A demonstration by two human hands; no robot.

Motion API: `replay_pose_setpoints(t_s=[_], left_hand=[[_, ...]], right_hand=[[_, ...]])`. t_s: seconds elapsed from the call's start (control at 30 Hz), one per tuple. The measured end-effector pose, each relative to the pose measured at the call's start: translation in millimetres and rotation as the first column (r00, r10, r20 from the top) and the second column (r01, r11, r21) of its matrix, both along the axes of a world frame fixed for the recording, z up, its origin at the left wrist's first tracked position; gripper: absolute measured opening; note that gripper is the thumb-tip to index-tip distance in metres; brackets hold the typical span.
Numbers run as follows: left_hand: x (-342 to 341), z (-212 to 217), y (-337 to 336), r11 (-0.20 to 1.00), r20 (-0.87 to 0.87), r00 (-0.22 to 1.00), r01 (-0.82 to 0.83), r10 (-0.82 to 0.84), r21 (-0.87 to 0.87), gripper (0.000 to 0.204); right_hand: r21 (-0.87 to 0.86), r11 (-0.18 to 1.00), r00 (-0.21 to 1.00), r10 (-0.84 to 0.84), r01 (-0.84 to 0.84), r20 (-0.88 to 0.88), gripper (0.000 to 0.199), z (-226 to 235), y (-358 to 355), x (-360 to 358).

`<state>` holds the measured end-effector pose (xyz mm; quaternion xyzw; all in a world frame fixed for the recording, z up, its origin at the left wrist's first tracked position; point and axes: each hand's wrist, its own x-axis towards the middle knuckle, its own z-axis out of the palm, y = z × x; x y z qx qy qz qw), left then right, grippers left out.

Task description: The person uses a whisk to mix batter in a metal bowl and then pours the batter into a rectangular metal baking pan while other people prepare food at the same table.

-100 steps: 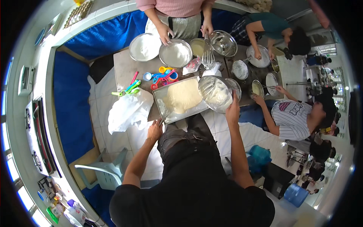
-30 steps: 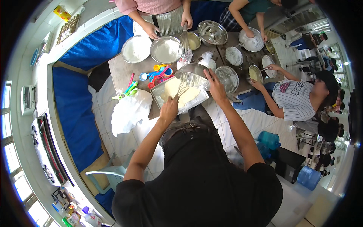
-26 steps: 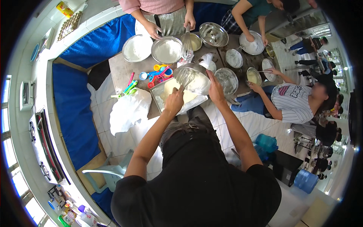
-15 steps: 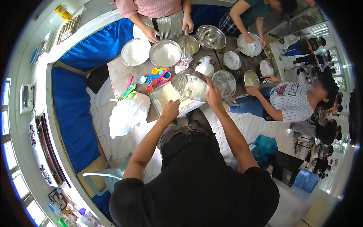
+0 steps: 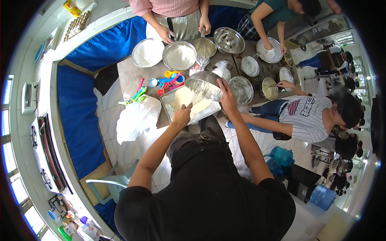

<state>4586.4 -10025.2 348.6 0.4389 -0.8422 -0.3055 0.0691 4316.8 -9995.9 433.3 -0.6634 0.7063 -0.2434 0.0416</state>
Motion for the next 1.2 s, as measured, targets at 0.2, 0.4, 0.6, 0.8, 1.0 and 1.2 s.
replay_pose_setpoints(t_s=[0.2, 0.4, 0.6, 0.8, 1.0, 1.2], left_hand=[[44, 12, 8, 0.992, 0.201, 0.978, 0.027, -0.052, 0.124, 0.024], [10, 58, 7, 0.989, -0.179, 0.973, -0.132, 0.143, 0.07, 0.035], [-31, 38, -3, 0.986, -0.296, 0.941, -0.148, 0.164, 0.076, 0.041], [-1, 8, 2, 0.998, -0.145, 0.989, -0.031, 0.038, 0.054, 0.044], [27, 31, -2, 0.978, 0.069, 0.996, 0.04, -0.055, 0.204, 0.041], [-1, 51, 4, 0.996, -0.13, 0.991, -0.028, 0.038, 0.079, 0.034]], right_hand=[[-0.017, 0.996, 0.994, -0.091, 0.092, 0.067, 0.088, -2, 1, -9], [0.019, 0.996, 0.982, -0.09, 0.088, 0.164, 0.08, 3, 4, -3], [-0.116, 0.993, 0.978, 0.009, 0.016, 0.21, 0.079, -7, 5, 14], [-0.141, 0.987, 0.975, -0.043, 0.075, 0.22, 0.08, -7, 2, 23], [0.064, 0.991, 0.977, -0.131, 0.121, 0.17, 0.075, -20, 25, 27], [-0.057, 0.989, 0.983, -0.126, 0.134, 0.135, 0.082, -22, 30, 24]])
